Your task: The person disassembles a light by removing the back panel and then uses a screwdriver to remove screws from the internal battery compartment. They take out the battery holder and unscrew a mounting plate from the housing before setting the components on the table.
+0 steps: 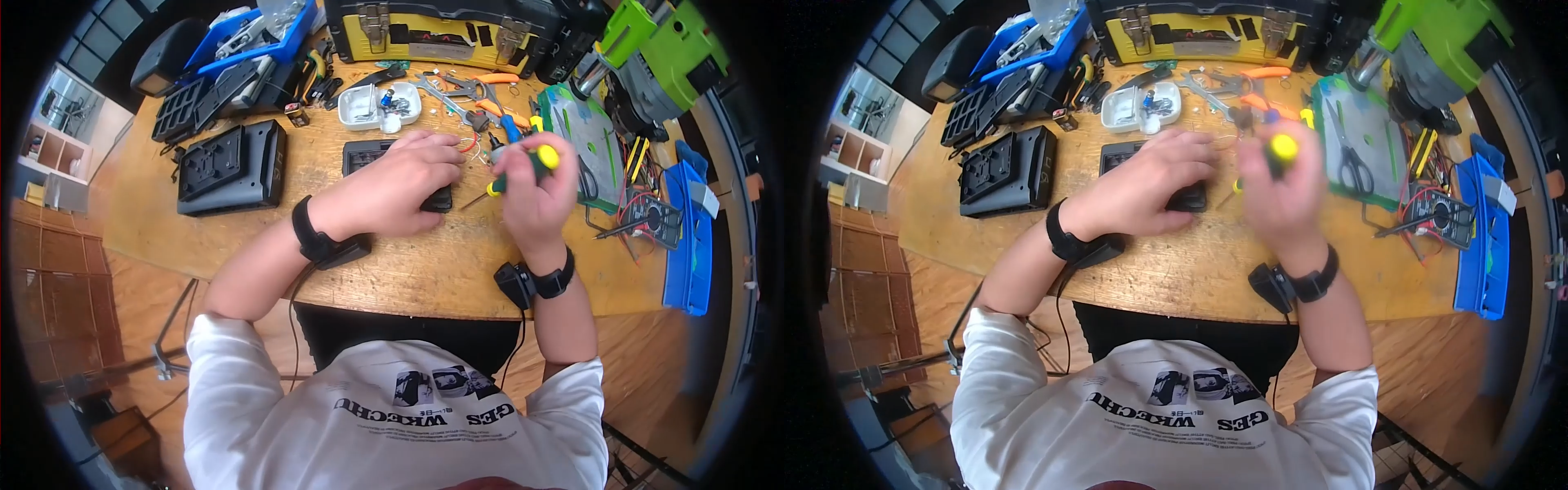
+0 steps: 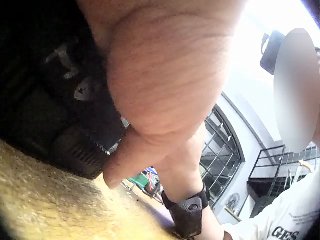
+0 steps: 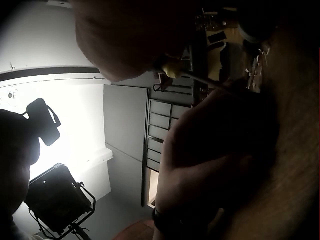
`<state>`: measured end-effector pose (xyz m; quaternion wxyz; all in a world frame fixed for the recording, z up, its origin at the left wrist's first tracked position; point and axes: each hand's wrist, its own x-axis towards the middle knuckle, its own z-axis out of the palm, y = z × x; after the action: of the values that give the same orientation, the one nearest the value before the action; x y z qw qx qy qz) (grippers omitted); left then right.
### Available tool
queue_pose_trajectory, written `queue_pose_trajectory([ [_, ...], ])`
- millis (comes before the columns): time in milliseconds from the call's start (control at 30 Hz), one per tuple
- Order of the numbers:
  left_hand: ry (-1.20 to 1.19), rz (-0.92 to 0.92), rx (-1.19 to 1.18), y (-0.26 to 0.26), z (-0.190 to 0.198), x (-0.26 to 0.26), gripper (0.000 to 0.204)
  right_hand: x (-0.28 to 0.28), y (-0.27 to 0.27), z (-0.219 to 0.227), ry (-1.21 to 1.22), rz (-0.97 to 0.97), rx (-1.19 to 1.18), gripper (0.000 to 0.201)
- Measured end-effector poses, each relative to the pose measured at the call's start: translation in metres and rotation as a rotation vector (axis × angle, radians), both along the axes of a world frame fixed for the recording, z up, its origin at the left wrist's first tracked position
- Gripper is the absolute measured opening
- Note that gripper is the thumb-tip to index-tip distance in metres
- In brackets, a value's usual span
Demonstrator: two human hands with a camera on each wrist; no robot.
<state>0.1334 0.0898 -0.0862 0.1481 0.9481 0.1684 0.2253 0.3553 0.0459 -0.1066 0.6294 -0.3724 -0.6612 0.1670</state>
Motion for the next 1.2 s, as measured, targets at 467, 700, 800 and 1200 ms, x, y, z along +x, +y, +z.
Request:
queue_pose_trajectory([
  [467,-0.089,-0.005,-0.015,-0.001,-0.007,-0.002,0.042,-0.005,-0.009,0.012,0.135,0.134,0.026,0.018],
  [700,-0.076,0.007,0.001,-0.002,-0.008,-0.001,0.040,-0.008,-0.012,0.017,0.104,0.091,-0.049,0.028],
  [800,-0.080,0.015,0.007,-0.002,-0.009,-0.001,0.040,-0.009,-0.011,0.016,0.085,0.083,-0.011,0.028],
  [1200,-0.072,0.023,0.005,-0.003,-0.009,-0.001,0.039,-0.008,-0.012,0.017,0.100,0.086,-0.040,0.028],
])
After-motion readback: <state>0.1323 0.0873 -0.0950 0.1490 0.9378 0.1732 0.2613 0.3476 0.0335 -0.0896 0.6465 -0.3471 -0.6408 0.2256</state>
